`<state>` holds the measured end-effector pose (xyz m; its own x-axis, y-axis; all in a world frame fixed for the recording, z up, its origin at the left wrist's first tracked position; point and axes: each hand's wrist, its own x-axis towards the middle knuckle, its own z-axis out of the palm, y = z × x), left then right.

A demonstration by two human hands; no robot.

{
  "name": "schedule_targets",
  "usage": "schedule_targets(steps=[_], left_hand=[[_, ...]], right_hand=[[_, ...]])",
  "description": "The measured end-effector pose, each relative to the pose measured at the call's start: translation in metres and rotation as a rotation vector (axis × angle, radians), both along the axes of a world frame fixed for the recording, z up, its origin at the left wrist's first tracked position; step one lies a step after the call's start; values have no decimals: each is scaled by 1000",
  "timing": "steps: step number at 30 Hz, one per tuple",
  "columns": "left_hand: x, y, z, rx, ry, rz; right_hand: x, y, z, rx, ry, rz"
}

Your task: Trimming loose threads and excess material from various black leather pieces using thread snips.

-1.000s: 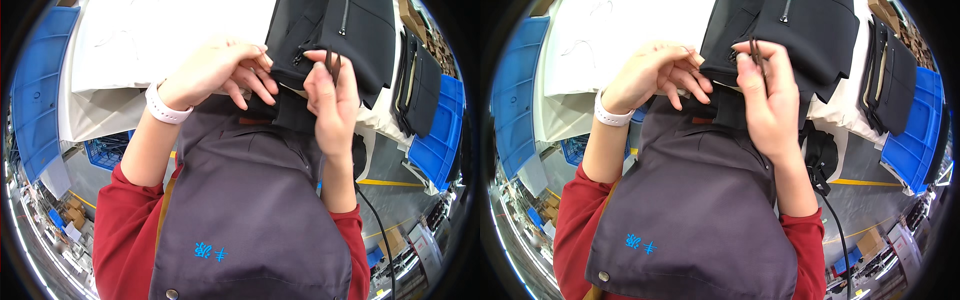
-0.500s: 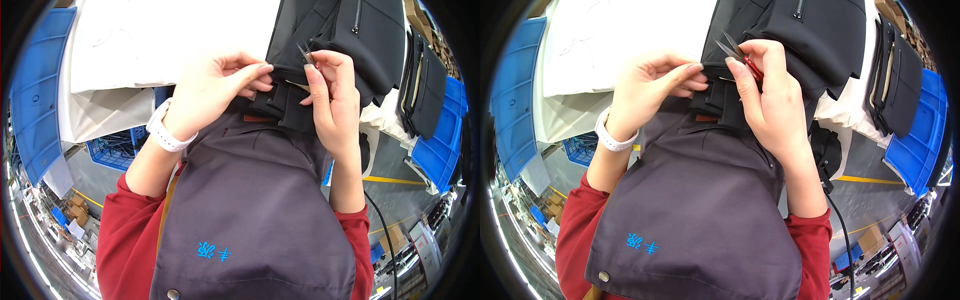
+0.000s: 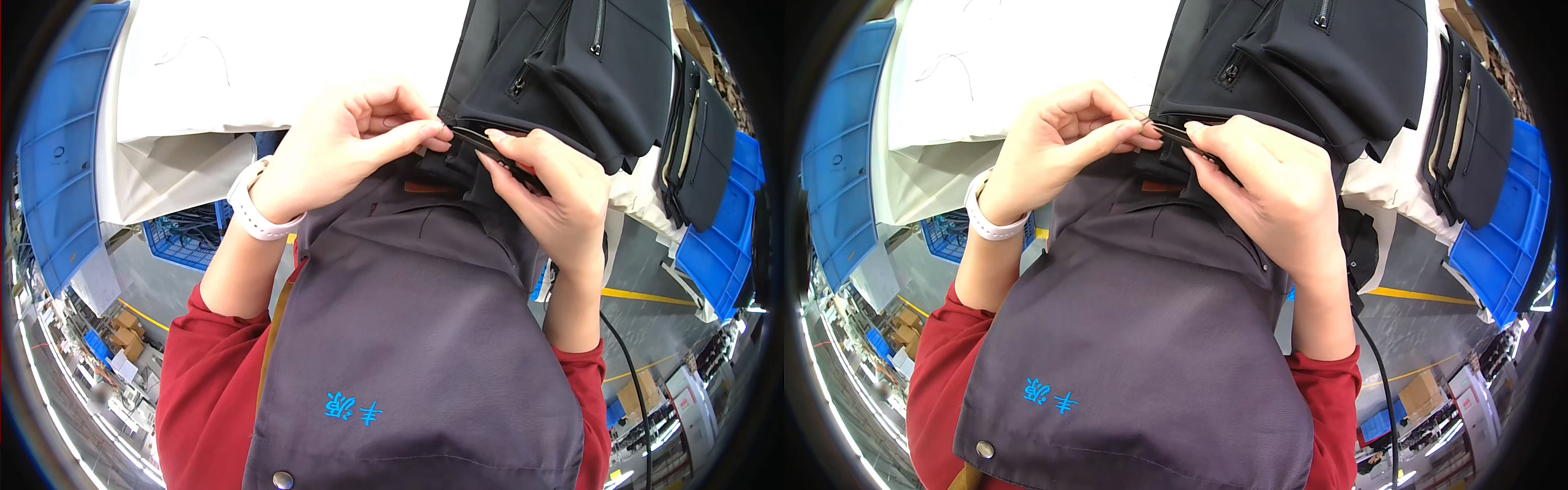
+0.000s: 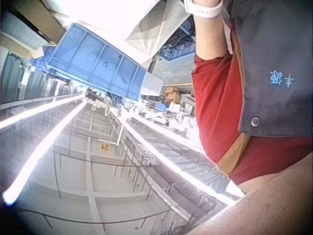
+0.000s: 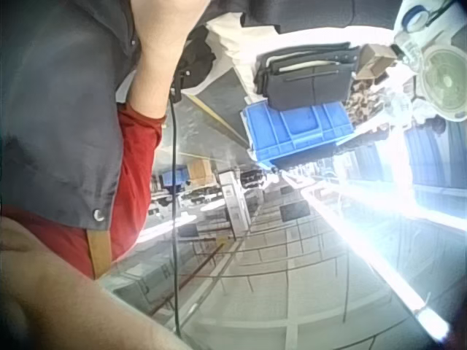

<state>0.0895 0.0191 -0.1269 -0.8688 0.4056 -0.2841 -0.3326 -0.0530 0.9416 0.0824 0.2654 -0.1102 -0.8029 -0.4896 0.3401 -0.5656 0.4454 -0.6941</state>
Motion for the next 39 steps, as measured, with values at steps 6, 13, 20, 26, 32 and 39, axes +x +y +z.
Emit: schedule_targets(steps=[6, 13, 20, 26, 32, 39], left_hand=[[1, -1, 0, -25, 73, -36], [2, 0, -2, -36, 96, -43], [3, 1, -3, -49, 143, -53], [4, 1, 0, -69, 158, -57], [3, -8, 8, -84, 178, -65], [-33, -101, -1, -1233, 902, 815]], right_hand=[[1, -1, 1, 84, 68, -11], [4, -3, 0, 46, 45, -34], [3, -6, -4, 84, 139, -28], [4, -8, -4, 108, 150, -37], [1, -4, -7, 132, 169, -70], [-3, 2, -1, -398, -529, -233]])
